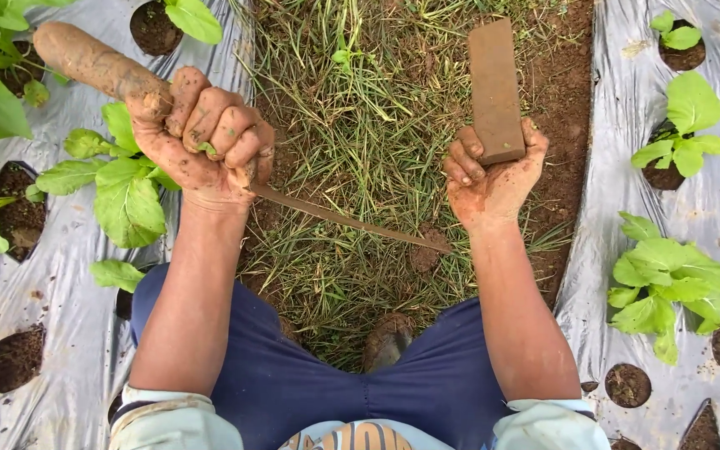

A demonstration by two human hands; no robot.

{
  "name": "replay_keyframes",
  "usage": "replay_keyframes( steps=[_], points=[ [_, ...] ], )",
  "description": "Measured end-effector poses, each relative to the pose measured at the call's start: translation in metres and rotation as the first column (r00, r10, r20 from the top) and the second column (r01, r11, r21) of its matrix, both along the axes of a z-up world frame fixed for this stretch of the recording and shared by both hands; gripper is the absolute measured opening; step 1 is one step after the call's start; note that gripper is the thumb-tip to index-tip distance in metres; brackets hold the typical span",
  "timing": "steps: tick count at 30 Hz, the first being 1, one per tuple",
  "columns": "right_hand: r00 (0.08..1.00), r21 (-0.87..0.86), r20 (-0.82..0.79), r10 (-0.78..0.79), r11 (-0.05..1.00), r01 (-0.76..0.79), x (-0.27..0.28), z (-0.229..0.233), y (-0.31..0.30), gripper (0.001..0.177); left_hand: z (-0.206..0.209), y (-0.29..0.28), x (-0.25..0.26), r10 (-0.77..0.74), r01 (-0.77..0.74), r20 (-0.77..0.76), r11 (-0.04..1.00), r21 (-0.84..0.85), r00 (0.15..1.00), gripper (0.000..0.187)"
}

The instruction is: The person sharpens a hoe blade using a sharpening stone. They hold the tool with one hand and rub the stone against the blade with the other, occasionally adjusting the tool's position to sharpen different sections.

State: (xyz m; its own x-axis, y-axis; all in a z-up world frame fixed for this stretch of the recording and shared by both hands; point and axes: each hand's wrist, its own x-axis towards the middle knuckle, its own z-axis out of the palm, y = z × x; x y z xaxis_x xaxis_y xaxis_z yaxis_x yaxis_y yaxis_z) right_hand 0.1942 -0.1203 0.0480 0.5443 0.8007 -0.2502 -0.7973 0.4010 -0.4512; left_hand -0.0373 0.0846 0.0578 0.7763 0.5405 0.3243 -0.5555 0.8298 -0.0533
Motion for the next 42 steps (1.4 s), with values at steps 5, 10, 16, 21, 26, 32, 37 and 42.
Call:
replay_keyframes(
  steps=[5,10,16,21,26,32,37,42],
  points=[
    [1.0,0.012,0.002,0.029,1.0,-0.029,0.002,-0.004,-0.001,0.045,0.0,0.002,-0.003,0.021,-0.021,0.003,1.0,-0.009,1.0,0.025],
    [0.994,-0.066,0.089,-0.064,0.995,0.07,-0.008,-0.012,0.001,0.039,-0.023,0.02,0.001,0.242,-0.24,-0.148,0.97,0.029,0.959,0.031],
    [0.299,-0.147,0.952,0.061,0.951,0.271,-0.048,-0.028,0.002,0.075,-0.048,0.03,0.001,0.454,-0.749,-0.686,0.63,-0.205,0.569,0.042],
    [-0.063,-0.357,0.92,0.386,0.895,0.267,-0.093,-0.033,0.004,0.069,-0.057,0.029,0.001,0.517,-0.836,-0.748,0.542,-0.091,0.416,0.029],
    [-0.261,-0.358,0.857,0.444,0.878,0.318,-0.107,-0.057,0.007,0.097,-0.059,0.026,0.004,0.475,-0.838,-0.784,0.535,-0.105,0.401,0.025],
    [-0.166,-0.472,0.82,0.548,0.811,0.345,-0.109,-0.057,0.012,0.091,-0.061,0.001,0.021,0.424,-0.818,-0.839,0.574,-0.042,0.341,0.014],
    [-0.245,-0.565,0.743,0.623,0.78,0.269,-0.119,-0.055,0.014,0.092,-0.081,0.004,0.028,0.416,-0.85,-0.877,0.526,0.016,0.241,0.006],
    [-0.205,-0.53,0.787,0.582,0.807,0.26,-0.123,-0.051,0.012,0.1,-0.056,-0.004,0.041,0.298,-0.84,-0.94,0.543,0.024,0.165,0.016]
  ],
)
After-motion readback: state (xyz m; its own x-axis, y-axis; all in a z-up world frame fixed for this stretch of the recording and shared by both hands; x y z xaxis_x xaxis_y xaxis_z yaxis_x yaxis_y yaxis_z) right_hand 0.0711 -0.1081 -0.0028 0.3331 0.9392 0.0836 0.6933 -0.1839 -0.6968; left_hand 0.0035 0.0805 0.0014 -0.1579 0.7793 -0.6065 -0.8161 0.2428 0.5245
